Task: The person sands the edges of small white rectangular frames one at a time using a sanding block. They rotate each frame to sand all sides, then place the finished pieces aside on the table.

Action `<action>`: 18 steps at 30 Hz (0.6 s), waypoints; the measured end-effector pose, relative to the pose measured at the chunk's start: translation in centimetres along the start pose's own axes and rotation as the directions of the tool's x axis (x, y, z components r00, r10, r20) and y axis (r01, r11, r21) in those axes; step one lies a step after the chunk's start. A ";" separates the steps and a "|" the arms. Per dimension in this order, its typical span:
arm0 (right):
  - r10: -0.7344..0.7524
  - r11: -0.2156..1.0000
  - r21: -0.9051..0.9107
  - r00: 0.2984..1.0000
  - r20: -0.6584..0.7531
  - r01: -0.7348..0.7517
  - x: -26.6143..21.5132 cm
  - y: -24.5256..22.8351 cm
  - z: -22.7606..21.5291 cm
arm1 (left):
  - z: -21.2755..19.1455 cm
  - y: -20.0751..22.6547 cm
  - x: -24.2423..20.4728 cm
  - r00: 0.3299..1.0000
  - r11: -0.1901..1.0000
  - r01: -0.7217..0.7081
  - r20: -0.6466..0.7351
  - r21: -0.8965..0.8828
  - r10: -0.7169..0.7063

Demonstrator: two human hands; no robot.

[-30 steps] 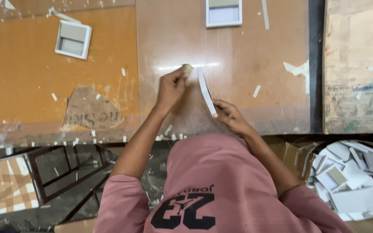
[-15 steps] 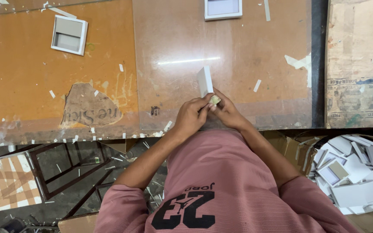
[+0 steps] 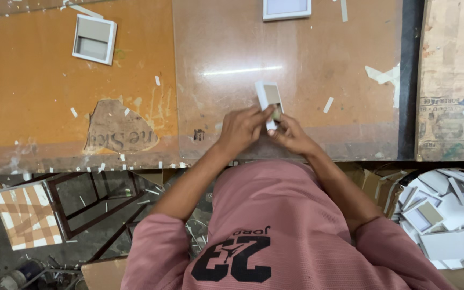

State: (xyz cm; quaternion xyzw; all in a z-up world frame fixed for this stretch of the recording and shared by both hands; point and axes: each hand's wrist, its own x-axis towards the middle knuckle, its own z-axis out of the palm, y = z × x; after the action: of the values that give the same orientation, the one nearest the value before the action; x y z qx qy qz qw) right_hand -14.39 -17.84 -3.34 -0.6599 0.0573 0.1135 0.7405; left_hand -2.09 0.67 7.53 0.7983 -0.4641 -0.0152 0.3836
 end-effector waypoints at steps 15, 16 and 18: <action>-0.208 0.977 -0.048 0.978 0.003 0.208 -1.0 -2.6 -0.6 | -0.7 -6.5 4.0 0.948 0.885 0.252 -0.084 -0.391 -0.308; -0.204 0.976 -0.070 0.979 0.005 0.204 -1.2 -2.5 -0.6 | -0.3 -5.8 2.8 0.948 0.829 0.262 -0.029 -0.495 -0.316; -0.184 0.977 -0.108 0.983 -0.012 0.182 -1.3 -2.6 -0.4 | 0.5 -3.8 1.5 0.931 0.872 0.344 0.008 -0.349 -0.364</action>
State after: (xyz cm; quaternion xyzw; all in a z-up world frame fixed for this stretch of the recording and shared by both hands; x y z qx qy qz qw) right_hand -14.99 -18.63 -0.62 -0.7019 -0.0016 0.0407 0.7111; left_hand 1.35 0.28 5.23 0.7901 -0.2891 -0.1431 0.5212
